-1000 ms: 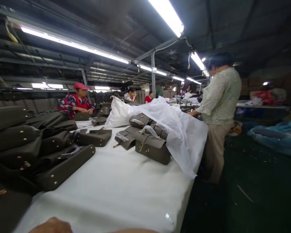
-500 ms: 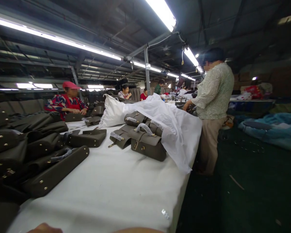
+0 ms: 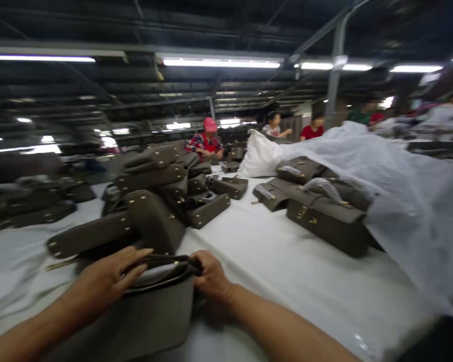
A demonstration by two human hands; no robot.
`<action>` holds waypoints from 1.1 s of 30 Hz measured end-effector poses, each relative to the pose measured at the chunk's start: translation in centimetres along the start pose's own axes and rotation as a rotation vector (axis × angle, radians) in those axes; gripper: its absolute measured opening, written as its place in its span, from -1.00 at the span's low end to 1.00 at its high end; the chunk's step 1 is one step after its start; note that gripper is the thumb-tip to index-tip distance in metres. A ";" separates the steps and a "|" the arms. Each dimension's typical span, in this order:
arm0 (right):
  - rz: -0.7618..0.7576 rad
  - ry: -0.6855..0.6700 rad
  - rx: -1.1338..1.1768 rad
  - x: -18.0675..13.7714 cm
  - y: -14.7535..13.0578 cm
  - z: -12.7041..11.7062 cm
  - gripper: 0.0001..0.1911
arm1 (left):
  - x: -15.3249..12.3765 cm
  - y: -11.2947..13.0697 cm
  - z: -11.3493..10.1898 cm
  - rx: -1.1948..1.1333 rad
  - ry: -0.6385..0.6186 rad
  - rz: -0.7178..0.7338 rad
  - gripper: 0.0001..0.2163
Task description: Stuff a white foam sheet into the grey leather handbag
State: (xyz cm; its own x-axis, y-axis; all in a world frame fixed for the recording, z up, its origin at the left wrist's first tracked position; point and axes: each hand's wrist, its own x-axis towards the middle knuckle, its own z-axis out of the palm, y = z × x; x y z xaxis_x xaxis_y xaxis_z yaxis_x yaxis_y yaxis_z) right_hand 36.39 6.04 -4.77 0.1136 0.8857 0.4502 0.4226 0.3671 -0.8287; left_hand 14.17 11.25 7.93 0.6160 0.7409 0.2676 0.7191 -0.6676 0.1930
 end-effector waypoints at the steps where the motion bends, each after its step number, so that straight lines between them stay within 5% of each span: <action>1: 0.006 -0.001 0.020 0.0 -0.3 -0.3 -0.75 | -1.3 -0.9 -1.1 0.019 0.029 -0.033 -0.56; 7: 0.042 -0.079 0.143 -0.1 -1.0 -0.7 -0.83 | -5.0 -5.5 -2.9 0.045 0.224 -0.150 -0.62; 12: 0.127 -0.161 0.283 0.2 -2.0 -1.6 -0.80 | -7.4 -9.5 -2.1 -0.296 0.094 -0.344 -0.61; 20: 0.224 -0.532 0.340 1.3 -4.0 -5.6 -0.64 | -5.8 -7.8 -1.2 -0.625 0.106 -0.259 -0.75; 23: 0.271 -0.430 0.320 2.1 -5.6 -7.2 -0.62 | -4.9 -8.1 -0.1 -0.752 0.139 -0.247 -0.73; 26: 0.197 -0.293 0.141 3.0 -9.0 -6.7 -0.70 | -4.5 -8.9 1.2 -0.778 0.188 -0.233 -0.72; 30: 0.014 -0.475 -0.315 3.7 -14.0 -2.2 -0.78 | -4.3 -9.4 3.1 -0.793 0.301 -0.188 -0.76; 33: -0.138 -0.561 -0.764 4.9 -15.1 1.8 -0.72 | -4.4 -10.2 4.9 -0.927 0.336 -0.168 -0.70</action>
State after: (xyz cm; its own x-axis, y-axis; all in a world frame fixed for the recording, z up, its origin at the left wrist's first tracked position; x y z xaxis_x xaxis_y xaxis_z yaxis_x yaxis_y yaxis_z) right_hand 28.97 5.34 9.36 -0.3451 0.9283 0.1383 0.8947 0.3699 -0.2502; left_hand 5.67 15.12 0.20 0.3040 0.8670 0.3948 0.1654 -0.4561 0.8744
